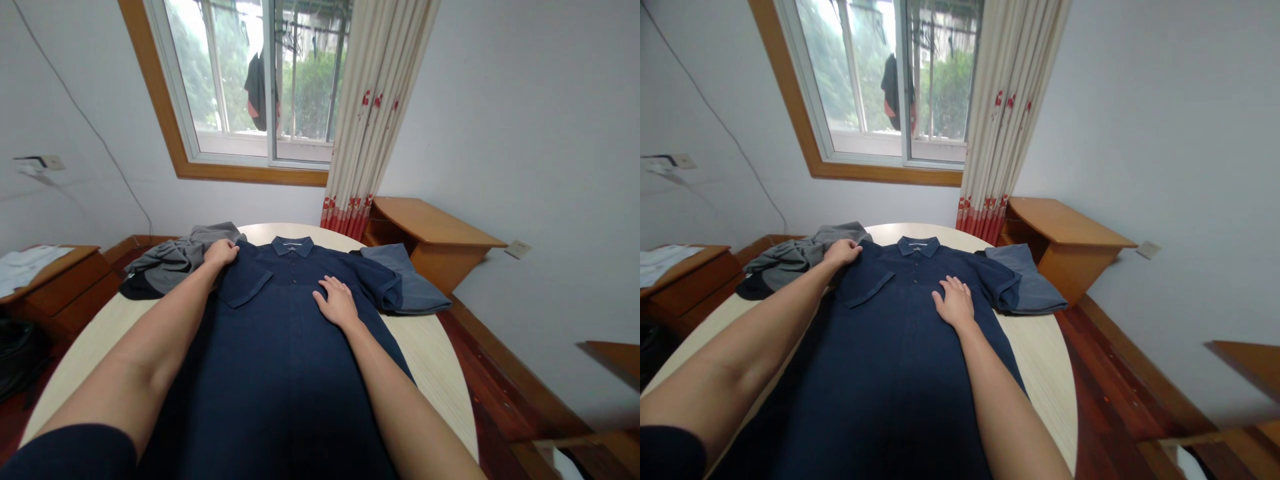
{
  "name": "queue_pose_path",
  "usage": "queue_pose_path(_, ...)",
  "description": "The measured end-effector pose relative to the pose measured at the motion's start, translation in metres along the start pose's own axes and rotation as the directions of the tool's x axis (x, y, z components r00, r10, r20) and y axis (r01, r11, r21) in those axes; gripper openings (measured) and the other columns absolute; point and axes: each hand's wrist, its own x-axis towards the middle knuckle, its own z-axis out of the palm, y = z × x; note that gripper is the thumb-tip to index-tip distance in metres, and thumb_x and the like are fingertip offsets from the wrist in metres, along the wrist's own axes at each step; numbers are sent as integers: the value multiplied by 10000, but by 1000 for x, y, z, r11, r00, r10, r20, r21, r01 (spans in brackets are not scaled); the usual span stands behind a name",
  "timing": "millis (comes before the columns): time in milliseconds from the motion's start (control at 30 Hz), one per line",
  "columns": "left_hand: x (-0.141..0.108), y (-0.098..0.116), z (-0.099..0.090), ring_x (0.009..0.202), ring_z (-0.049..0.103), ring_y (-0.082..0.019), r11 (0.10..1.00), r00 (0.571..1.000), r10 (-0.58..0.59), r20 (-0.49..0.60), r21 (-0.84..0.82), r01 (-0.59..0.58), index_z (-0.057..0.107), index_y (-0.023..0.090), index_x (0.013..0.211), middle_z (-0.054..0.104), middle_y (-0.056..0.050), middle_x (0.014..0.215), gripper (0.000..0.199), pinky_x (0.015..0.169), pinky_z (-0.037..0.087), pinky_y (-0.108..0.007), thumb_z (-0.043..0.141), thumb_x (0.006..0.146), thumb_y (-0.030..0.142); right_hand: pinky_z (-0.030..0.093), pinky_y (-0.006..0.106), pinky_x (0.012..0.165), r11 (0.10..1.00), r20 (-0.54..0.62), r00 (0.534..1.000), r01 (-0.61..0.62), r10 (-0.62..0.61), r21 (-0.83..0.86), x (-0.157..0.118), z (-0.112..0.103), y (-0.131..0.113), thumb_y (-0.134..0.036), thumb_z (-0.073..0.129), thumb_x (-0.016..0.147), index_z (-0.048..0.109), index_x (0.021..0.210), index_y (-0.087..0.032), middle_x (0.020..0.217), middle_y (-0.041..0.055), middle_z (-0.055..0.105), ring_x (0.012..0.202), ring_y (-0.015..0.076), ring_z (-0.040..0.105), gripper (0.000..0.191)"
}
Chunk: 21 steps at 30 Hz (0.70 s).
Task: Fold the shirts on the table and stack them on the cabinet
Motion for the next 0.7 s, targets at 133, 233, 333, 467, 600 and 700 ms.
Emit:
queue_pose_path(133,-2,4,1,1155,652,-280,996,999,14,-32,-92,-17,683,193,1218,704,-127,1250,450,943,502,-337,682,817,397,214,447,1216,1000,1,1000,4,-4,0,0,0,0,-429,472,980,583,1386,-181,1549,110,457,1466,262,356,489)
queue_pose_path(233,-3,7,-1,1152,653,-252,984,992,44,-118,-168,-64,665,167,1272,704,-127,1242,453,977,487,-310,656,852,337,214,445,1216,1000,-2,1000,4,-4,-1,-1,0,0,-428,473,979,583,1386,-166,1545,116,461,1465,264,359,496)
queue_pose_path(333,-5,11,-3,1135,657,-238,980,979,69,-190,-171,-102,661,159,1281,716,-117,1211,421,1010,475,-312,601,894,315,213,439,1218,1000,-6,1000,1,-1,-4,-1,0,0,-424,481,977,585,1383,-162,1543,112,465,1462,262,364,495)
queue_pose_path(467,-22,18,0,1256,580,-288,988,968,134,-212,-45,-146,560,115,1394,627,-158,1371,499,1075,438,-381,511,935,306,220,449,1216,1000,-7,1000,-4,4,-11,0,0,-1,-430,485,975,591,1377,-182,1541,101,469,1462,260,365,484)
queue_pose_path(600,-59,24,16,1469,322,-360,932,940,317,-127,226,-283,405,49,1506,320,-205,1610,649,1179,290,-496,407,974,420,218,451,1215,1000,3,1000,-6,6,-9,0,0,-1,-428,485,976,586,1382,-178,1541,106,468,1466,259,358,487)
queue_pose_path(700,-85,21,33,1536,156,-336,885,941,332,70,322,-337,329,82,1559,202,-162,1657,713,1222,143,-540,279,995,515,215,450,1215,1000,9,1000,-5,5,-6,1,0,0,-429,485,976,583,1385,-182,1547,103,461,1470,258,351,488)
